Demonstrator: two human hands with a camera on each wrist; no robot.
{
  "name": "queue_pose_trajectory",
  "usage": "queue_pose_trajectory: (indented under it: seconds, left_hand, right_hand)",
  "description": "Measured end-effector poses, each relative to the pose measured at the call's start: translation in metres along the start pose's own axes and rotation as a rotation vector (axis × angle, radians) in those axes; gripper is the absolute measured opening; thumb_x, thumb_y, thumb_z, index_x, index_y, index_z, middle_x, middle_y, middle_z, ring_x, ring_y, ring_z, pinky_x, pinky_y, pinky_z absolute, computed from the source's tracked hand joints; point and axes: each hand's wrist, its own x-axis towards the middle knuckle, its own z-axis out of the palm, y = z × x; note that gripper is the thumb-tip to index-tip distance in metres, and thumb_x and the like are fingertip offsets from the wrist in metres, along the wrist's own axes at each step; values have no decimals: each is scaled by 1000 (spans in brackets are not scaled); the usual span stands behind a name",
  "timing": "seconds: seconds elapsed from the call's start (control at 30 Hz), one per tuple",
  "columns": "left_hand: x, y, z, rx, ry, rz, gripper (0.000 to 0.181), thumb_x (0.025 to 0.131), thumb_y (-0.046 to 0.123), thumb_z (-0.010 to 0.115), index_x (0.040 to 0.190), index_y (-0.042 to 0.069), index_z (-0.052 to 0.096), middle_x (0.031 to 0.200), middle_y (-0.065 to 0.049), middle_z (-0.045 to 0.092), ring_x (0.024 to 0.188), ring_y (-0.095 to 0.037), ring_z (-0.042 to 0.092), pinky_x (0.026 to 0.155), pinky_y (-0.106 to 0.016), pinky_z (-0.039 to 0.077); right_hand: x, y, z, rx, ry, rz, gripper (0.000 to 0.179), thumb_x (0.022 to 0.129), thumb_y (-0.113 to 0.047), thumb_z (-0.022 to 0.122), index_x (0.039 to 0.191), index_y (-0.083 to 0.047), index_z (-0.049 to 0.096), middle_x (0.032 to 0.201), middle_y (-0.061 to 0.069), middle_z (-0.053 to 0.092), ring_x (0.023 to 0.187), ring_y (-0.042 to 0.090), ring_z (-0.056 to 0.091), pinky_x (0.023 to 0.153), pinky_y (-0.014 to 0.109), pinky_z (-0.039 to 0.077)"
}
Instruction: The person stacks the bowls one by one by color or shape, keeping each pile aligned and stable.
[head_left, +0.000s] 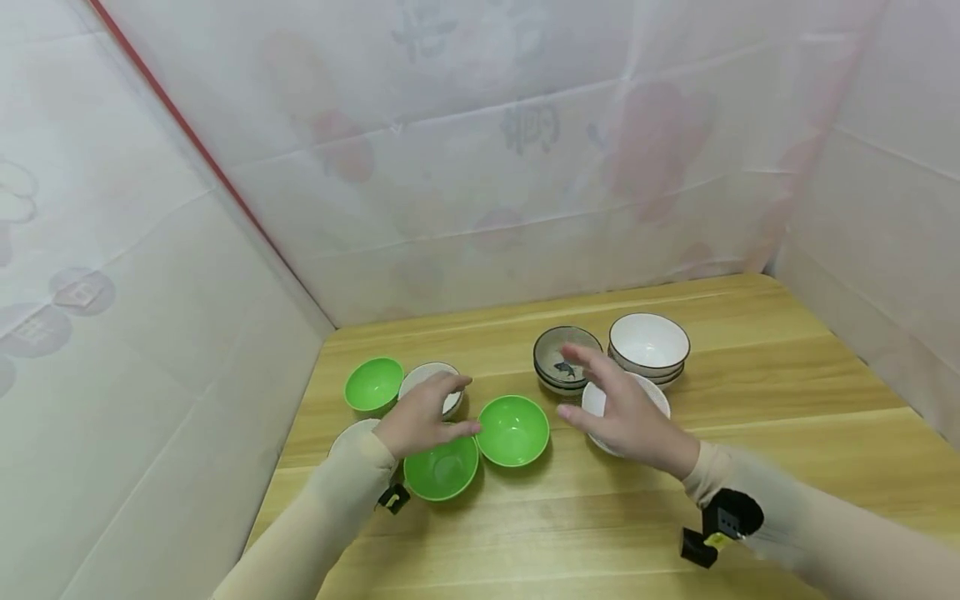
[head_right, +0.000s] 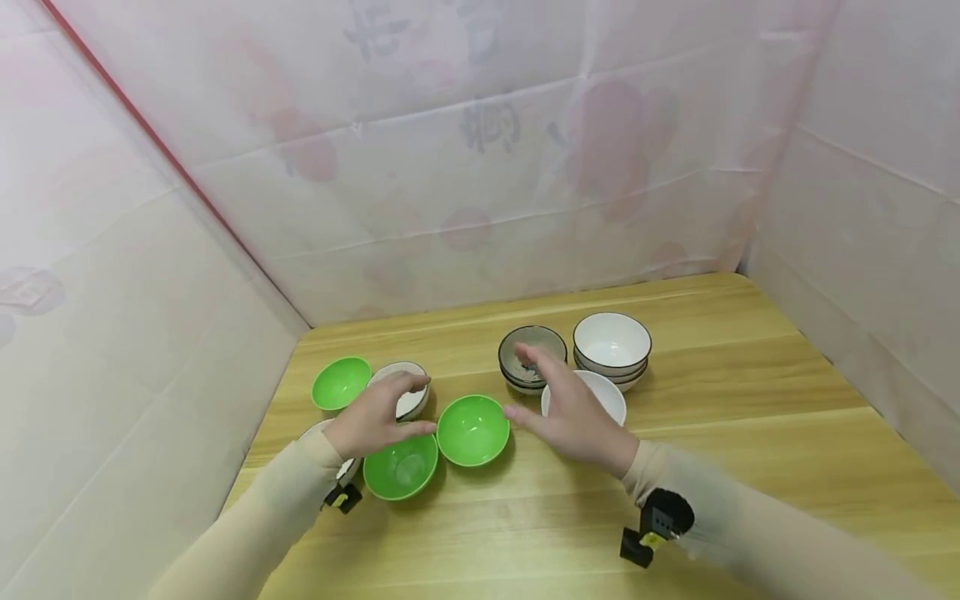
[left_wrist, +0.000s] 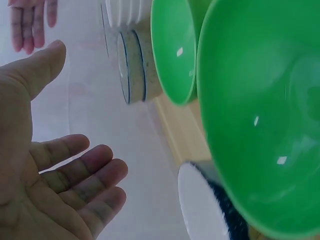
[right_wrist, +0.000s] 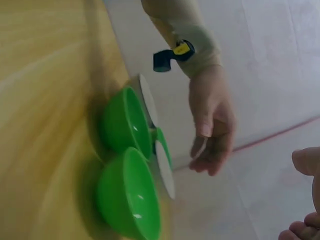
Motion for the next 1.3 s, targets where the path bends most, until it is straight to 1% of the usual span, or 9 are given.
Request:
queue_pose_trajectory:
  seconds: [0.2, 0.33, 0.43, 0.53, 0.67, 0.77, 0.97, 1.2, 1.3]
  left_hand:
    - [-13, 11, 12, 10, 9, 14, 76, 80, 50, 74, 134, 3, 51, 128, -9, 56, 117, -24, 54, 97, -37, 47]
    - [-17, 17, 18, 24, 25, 25, 76, 78, 52, 74, 134, 5, 52, 127, -7, 57, 116, -22, 54, 95, -38, 49]
    - [-20, 20, 23, 23, 29, 27, 78, 77, 54, 74, 134, 5, 52, 128, -7, 57, 116, -21, 55, 94, -38, 49]
    - [-22, 22, 26, 23, 30, 22, 79, 77, 55, 74, 133, 5, 53, 126, -7, 58, 114, -20, 56, 92, -39, 51]
    - [-25, 20, 30, 9, 31, 14, 77, 77, 53, 75, 133, 6, 53, 123, -6, 58, 108, -20, 58, 86, -39, 53]
    - [-26, 17, 32, -1, 33, 12, 77, 77, 55, 74, 133, 6, 52, 123, -5, 58, 107, -21, 59, 86, -39, 53]
    - [-25, 14, 33, 12, 43, 13, 79, 75, 51, 78, 134, 5, 52, 122, -4, 56, 109, -20, 56, 90, -38, 51]
    - [-32, 9, 36, 96, -5, -24, 93, 68, 59, 79, 138, 6, 48, 135, -12, 48, 124, -26, 47, 100, -42, 44]
    - [-36, 7, 35, 113, -11, -20, 98, 66, 61, 79, 139, 5, 47, 137, -14, 47, 126, -27, 44, 103, -44, 41]
  right_hand:
    - [-21, 7, 30, 59, -50, 78, 82, 81, -26, 78, 147, -7, 33, 148, 9, 38, 135, 26, 37, 105, 54, 36]
    - [-30, 17, 48, 112, -75, 119, 89, 79, -30, 80, 149, -7, 30, 151, 10, 36, 137, 26, 34, 106, 52, 34]
    - [-33, 23, 61, 144, -95, 165, 95, 78, -34, 81, 151, -8, 26, 153, 10, 31, 139, 27, 30, 108, 53, 31]
    - [-33, 29, 73, 129, -98, 212, 101, 76, -38, 81, 152, -10, 22, 155, 9, 26, 141, 28, 26, 108, 56, 28]
    - [-29, 41, 86, 99, -72, 260, 106, 73, -36, 84, 153, -10, 19, 157, 7, 22, 142, 29, 22, 109, 60, 22]
    - [-26, 52, 93, 122, -61, 289, 108, 72, -32, 85, 153, -11, 18, 157, 6, 21, 142, 30, 21, 109, 62, 19]
    - [-23, 68, 102, 233, -59, 318, 111, 72, -30, 85, 155, -14, 14, 157, 9, 19, 142, 32, 21, 111, 60, 15]
    - [-25, 84, 113, 396, -52, 331, 111, 72, -23, 85, 155, -13, 11, 157, 11, 21, 141, 33, 24, 112, 59, 14]
    - [-25, 89, 116, 427, -48, 326, 112, 72, -24, 85, 155, -14, 10, 157, 10, 22, 141, 32, 24, 112, 57, 15]
